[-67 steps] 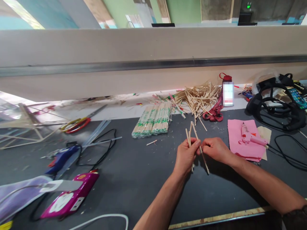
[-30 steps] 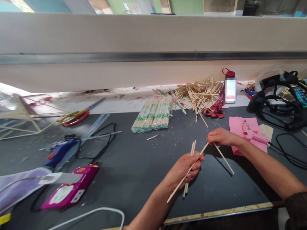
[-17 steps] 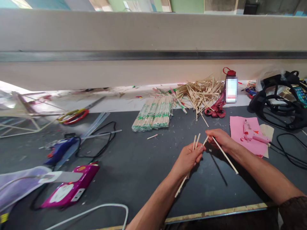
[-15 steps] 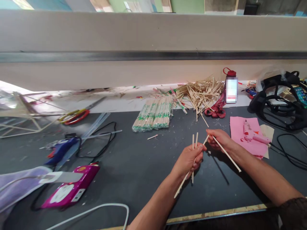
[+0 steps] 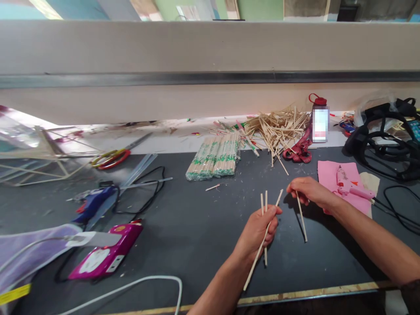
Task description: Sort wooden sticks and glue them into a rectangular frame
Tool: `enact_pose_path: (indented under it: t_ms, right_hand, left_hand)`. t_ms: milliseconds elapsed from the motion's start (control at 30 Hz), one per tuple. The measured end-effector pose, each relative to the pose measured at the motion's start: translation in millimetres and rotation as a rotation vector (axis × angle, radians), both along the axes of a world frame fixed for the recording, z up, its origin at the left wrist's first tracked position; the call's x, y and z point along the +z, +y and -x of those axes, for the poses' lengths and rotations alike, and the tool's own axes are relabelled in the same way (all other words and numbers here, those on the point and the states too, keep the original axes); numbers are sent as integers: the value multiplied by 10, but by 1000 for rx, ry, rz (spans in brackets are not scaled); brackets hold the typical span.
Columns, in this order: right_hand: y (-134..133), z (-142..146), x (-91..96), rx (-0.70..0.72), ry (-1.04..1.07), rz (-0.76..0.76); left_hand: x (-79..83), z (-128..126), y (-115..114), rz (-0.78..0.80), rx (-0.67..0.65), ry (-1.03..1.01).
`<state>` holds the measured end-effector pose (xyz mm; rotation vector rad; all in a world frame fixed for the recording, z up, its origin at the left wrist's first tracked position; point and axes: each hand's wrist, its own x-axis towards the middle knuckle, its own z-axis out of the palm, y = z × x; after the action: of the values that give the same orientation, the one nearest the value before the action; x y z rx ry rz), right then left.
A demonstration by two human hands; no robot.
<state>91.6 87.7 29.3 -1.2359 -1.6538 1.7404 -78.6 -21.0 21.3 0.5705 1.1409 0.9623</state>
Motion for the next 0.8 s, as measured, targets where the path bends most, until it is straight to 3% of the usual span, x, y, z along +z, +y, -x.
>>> enact_pose_path:
  t_ms: [100, 300, 400, 533, 700, 800]
  right_hand:
    - [-113, 51, 62, 92, -7, -58]
    - [-106, 77, 96, 106, -142, -274]
    - [-74, 73, 73, 62, -131, -210]
    - [-75, 95, 44, 35, -99, -131]
    - [-109, 197, 23, -41, -279, -352]
    - [-113, 242, -3, -44, -267, -375]
  left_hand:
    - [-24, 10, 77, -41, -40, 98]
    - [2, -15, 111, -126, -46, 328]
    - [0, -33, 137, -185, -24, 393]
    - [-31, -54, 160, -228, -59, 410]
    - [-83, -89, 159, -244, -39, 405]
    - [-80, -85, 169, -241, -8, 367]
